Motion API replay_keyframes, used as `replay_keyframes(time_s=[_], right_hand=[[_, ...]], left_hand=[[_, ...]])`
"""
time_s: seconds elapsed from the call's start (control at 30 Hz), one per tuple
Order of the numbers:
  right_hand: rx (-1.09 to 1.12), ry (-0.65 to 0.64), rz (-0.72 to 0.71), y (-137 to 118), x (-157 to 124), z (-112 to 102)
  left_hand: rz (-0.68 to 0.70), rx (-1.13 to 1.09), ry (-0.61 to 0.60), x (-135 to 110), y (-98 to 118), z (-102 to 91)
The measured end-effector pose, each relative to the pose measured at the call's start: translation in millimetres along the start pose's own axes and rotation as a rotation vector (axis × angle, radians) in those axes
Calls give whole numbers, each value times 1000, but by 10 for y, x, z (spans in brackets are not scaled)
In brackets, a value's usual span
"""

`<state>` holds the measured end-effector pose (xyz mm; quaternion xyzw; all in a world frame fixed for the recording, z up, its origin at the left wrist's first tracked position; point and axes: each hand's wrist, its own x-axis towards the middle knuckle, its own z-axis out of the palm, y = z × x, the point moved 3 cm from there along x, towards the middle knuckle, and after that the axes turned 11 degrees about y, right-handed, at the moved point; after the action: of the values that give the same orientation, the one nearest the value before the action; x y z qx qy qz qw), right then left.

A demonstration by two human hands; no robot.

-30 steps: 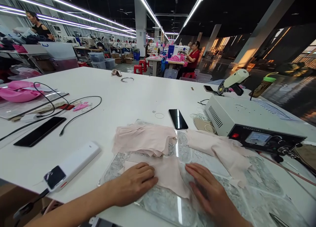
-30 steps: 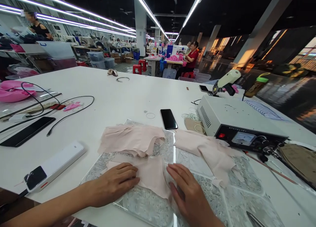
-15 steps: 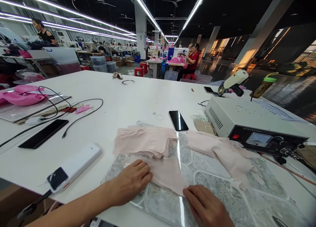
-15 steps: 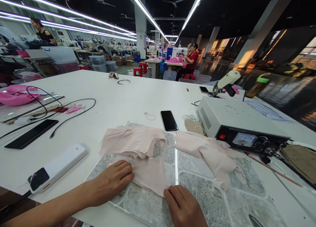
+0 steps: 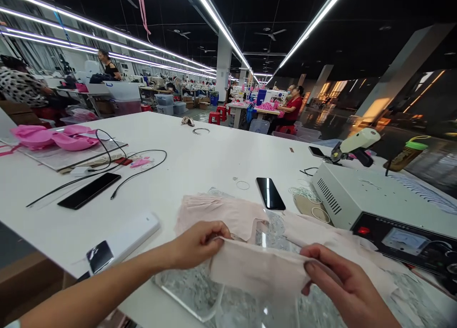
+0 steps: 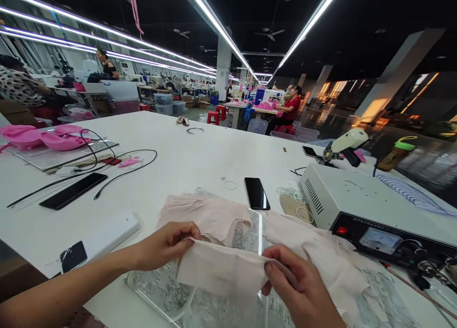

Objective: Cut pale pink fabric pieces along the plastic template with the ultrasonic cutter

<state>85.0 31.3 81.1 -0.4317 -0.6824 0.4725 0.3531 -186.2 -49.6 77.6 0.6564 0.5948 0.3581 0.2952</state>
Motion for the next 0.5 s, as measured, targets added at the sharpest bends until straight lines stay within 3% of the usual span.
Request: replay_keyframes(time_s=[0.17,0.3,0.4,0.5], right_hand=[[117,-53,88,-30,559,367],[20,0,140,255,1002,560],[-88,144,138,527,1131,439],[-144,241,113,727,1022,121]], left_hand=[[-35,225,110,327,-221,-414],[-24,394,149,561,-505,-547],[15,539,222,628,-646,-537],[97,627,262,619,-641,-479]])
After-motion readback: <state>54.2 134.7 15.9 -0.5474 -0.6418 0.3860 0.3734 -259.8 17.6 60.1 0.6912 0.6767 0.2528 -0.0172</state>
